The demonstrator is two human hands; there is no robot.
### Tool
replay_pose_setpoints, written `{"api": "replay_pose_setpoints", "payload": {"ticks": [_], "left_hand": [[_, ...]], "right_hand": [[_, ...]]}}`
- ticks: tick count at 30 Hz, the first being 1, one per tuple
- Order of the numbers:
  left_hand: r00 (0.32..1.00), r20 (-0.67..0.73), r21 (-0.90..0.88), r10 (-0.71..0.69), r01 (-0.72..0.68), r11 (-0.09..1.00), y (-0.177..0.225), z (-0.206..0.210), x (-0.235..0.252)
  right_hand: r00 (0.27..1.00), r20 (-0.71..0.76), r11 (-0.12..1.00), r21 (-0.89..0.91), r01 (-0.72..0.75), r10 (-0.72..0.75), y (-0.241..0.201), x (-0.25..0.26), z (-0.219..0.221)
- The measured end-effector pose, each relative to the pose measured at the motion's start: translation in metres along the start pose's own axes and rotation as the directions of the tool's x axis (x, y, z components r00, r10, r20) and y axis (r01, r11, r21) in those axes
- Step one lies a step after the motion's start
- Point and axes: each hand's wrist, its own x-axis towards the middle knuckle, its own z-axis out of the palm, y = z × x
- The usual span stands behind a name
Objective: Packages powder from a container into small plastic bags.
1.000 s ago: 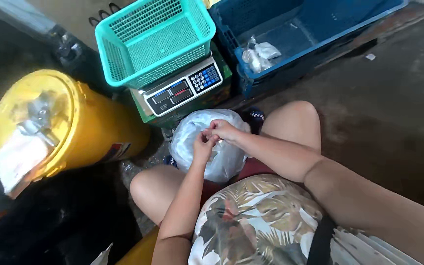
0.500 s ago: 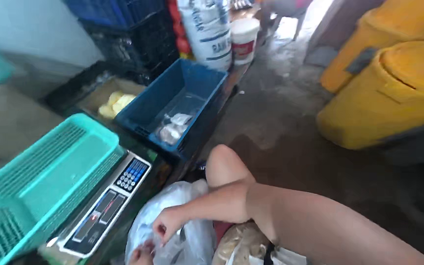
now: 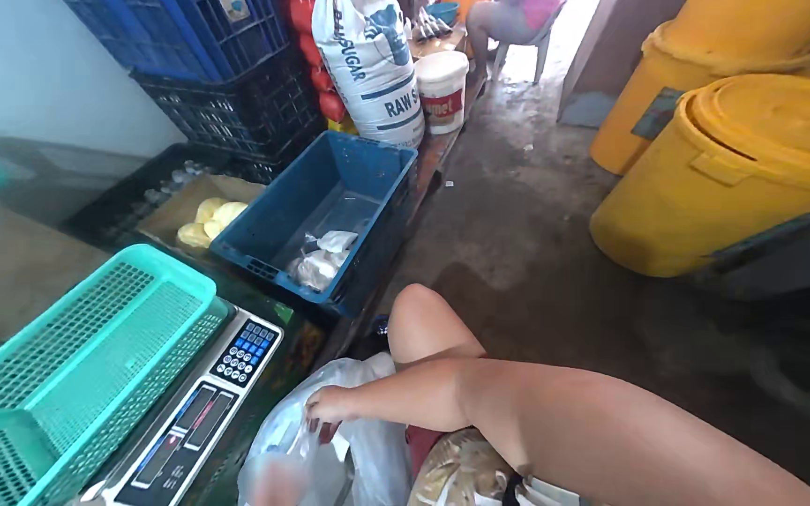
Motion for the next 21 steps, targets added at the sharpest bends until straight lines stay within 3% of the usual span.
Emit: {"api": "replay_pose_setpoints", "payload": {"ticks": [2,5,7,9,12,15,17,21], "left_hand": [[0.987,-0.116,0.403,-0.111,0.149,0.903,0.002,-0.001,0.004],[0.966,-0.241,0.52,-0.091,0.208,0.828,-0.02,-0.009,0.013],[0.953,-0.268,0.512,-0.139,0.263,0.818,-0.017,-0.009,0.011],[0.937,-0.257,0.494,-0.235,0.337,0.801,-0.017,-0.008,0.015],[0.918,-0.245,0.452,-0.312,0.393,0.801,-0.046,-0.005,0.014],[0.914,-0.15,0.476,-0.377,0.401,0.783,-0.056,0.009,0.013],[0.918,-0.08,0.479,-0.388,0.377,0.793,-0.061,0.019,0.013],[0.924,-0.069,0.409,-0.376,0.37,0.835,-0.065,0.029,0.015]], "right_hand": [[0.992,0.039,0.988,0.109,0.113,-0.117,0.005,-0.004,0.011],[0.956,0.17,0.957,-0.125,0.26,-0.238,0.015,-0.012,0.02],[0.951,0.289,0.845,-0.475,0.245,-0.114,0.019,-0.02,0.016],[0.938,0.333,0.559,-0.799,0.223,0.101,0.029,-0.014,0.008],[0.9,0.211,0.275,-0.955,0.107,0.381,0.03,-0.019,0.019],[0.865,-0.054,-0.006,-0.998,-0.059,0.499,0.004,-0.04,0.029],[0.845,-0.149,-0.039,-0.988,-0.151,0.513,-0.007,-0.048,0.02],[0.836,-0.157,-0.057,-0.987,-0.15,0.527,-0.012,-0.048,0.005]]}}
